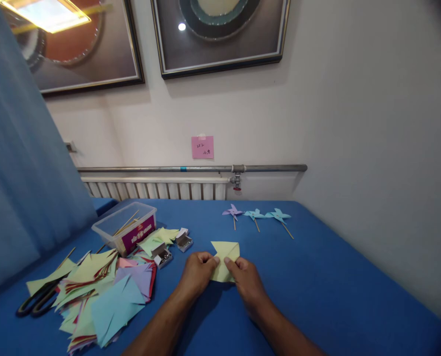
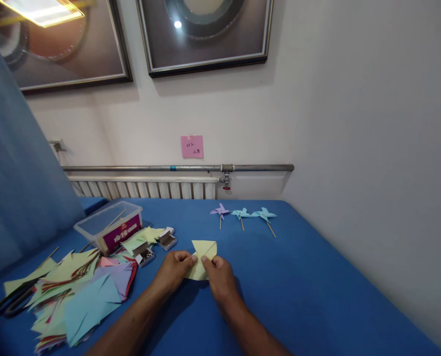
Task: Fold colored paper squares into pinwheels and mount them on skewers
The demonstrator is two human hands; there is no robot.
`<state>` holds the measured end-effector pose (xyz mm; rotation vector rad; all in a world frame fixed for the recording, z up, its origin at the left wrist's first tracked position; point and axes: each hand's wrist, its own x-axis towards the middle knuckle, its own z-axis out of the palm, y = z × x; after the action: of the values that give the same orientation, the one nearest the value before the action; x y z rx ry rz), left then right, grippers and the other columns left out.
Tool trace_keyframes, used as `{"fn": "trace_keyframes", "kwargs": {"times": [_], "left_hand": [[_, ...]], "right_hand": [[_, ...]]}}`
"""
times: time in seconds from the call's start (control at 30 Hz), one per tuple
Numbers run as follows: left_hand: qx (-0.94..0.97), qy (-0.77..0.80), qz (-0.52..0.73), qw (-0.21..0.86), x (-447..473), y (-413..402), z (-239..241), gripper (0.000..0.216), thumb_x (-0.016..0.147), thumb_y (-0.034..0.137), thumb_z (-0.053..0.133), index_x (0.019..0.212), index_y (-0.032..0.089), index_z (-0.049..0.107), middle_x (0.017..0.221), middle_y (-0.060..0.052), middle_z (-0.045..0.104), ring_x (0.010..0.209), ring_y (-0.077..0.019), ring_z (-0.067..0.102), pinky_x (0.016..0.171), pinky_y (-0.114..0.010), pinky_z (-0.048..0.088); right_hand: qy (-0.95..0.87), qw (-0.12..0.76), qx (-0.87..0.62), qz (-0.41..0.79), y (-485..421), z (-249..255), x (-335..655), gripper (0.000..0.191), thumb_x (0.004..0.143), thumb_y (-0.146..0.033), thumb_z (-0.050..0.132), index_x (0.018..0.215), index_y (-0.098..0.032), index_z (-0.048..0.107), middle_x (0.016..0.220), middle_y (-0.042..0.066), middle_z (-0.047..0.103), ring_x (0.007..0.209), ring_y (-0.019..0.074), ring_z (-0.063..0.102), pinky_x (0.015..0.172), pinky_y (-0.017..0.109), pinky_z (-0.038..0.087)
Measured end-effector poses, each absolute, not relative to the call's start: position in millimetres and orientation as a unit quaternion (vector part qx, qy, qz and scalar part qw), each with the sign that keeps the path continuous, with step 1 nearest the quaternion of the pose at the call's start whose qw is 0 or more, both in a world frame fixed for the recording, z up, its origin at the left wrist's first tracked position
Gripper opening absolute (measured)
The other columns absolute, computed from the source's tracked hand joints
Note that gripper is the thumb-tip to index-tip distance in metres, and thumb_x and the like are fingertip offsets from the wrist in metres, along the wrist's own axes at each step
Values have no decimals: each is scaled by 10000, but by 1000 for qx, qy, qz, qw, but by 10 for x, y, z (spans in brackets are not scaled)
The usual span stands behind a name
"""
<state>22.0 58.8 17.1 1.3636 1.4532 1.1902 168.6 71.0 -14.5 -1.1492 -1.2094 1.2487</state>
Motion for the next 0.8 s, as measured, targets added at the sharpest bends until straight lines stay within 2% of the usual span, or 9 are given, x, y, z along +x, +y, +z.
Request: {"fn": "trace_keyframes", "kwargs": {"times": [0.13,0.3,0.4,0.5,0.6,0.8], "left_hand": [[534,576,470,402,242,588,172,325,760,385,730,527,189,617,480,20,493,490,-119,378,509,-255,241],[442,543,491,518,250,558,244,224,645,355,802,630,173,672,572,-16,628,519,-132,500,539,-255,361],[388,512,517,566,238,544,281,271,558,333,835,695,157,681,637,-40,682,563,-150,580,574,-263,432],[383,508,524,566,230,549,280,305,496,311,857,649,160,641,587,-19,655,520,-132,557,535,-248,416],[400,517,520,550,227,562,254,318,508,328,861,593,171,598,535,3,617,474,-107,503,499,-235,376],[412,526,520,533,202,560,296,292,566,344,849,684,146,670,595,-15,669,523,-121,551,539,-243,418]], "right_hand": [[-500,503,-478,519,714,-151,1687,317,766,-519,687,704,-208,672,657,43,707,643,227,640,584,307,463],[-511,499,-480,509,722,-172,1695,338,761,-526,699,741,-189,710,687,50,725,649,224,644,578,301,458],[-515,497,-468,517,725,-178,1686,344,765,-529,690,741,-187,707,713,62,739,650,225,649,577,302,462],[-515,492,-450,539,719,-172,1671,357,754,-536,705,790,-181,719,744,72,756,683,237,669,587,303,478],[-516,487,-452,540,709,-165,1663,362,741,-539,717,796,-181,718,745,70,758,689,239,672,583,300,479],[-501,497,-462,538,726,-188,1672,363,731,-554,698,766,-192,681,708,53,729,649,217,639,581,299,468]]}}
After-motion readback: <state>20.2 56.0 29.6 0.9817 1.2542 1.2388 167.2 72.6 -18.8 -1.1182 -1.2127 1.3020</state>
